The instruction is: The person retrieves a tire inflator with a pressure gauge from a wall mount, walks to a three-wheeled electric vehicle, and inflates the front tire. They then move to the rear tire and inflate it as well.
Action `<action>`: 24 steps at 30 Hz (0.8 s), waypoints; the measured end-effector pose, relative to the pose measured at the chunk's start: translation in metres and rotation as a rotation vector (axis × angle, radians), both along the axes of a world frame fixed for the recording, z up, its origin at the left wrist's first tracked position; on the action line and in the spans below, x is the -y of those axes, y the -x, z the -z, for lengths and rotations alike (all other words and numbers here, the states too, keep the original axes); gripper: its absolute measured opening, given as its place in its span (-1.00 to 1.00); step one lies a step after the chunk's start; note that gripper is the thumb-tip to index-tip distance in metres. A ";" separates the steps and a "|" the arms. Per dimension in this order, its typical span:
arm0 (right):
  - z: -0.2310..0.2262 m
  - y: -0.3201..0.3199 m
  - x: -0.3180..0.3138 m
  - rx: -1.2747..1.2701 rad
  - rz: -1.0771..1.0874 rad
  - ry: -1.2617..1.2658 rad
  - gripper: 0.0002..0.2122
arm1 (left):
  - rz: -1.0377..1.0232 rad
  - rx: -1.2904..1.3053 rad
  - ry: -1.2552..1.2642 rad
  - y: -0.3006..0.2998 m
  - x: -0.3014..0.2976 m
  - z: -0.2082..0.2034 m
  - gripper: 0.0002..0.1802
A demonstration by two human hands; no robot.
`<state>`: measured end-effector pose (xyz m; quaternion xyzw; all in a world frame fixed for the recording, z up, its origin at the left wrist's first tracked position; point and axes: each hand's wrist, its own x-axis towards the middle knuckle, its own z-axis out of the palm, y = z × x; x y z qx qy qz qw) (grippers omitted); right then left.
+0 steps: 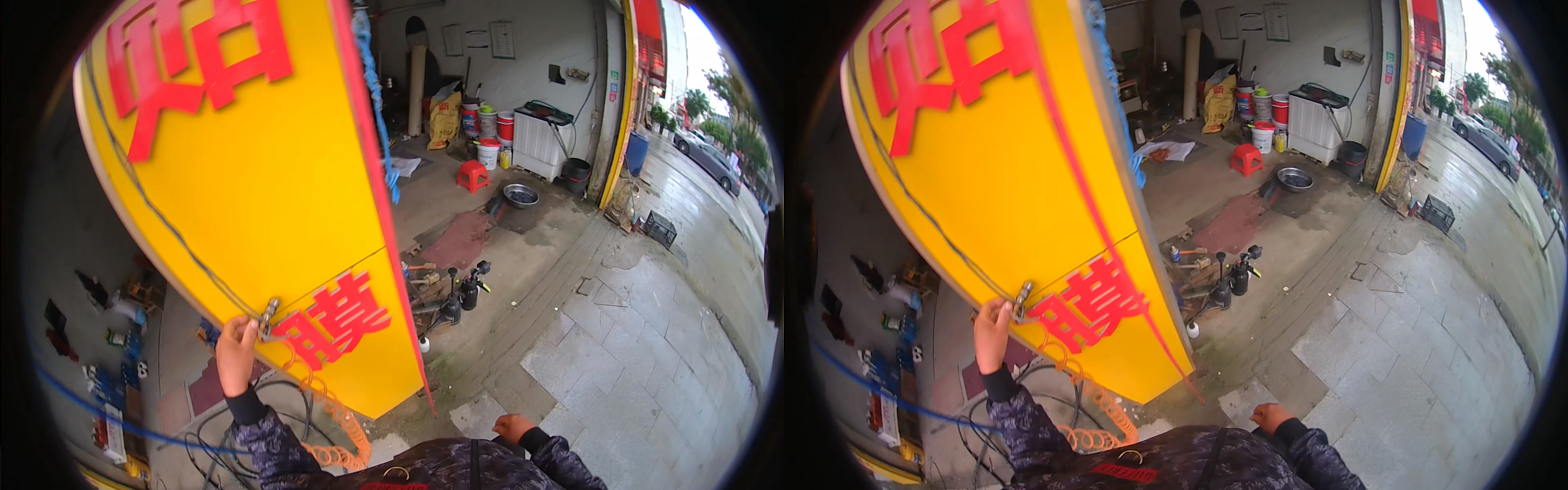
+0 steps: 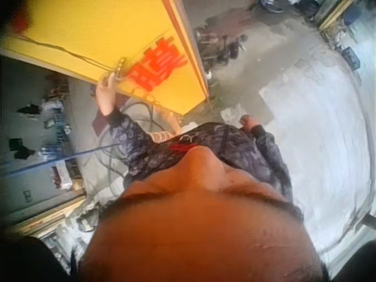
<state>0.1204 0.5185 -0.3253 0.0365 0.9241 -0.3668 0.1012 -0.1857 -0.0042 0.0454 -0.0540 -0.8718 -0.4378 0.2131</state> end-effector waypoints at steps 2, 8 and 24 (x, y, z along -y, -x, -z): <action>-0.008 0.035 -0.033 -0.025 -0.022 -0.026 -0.72 | 0.016 0.054 0.031 -0.001 -0.009 -0.005 -0.61; -0.092 0.218 -0.149 -0.193 -0.117 -0.024 -0.74 | 0.107 0.067 -0.273 -0.016 -0.043 -0.013 -0.62; -0.580 0.676 -0.180 -0.728 -0.394 0.969 -0.84 | -0.153 0.299 -0.266 -0.131 -0.199 -0.042 -0.34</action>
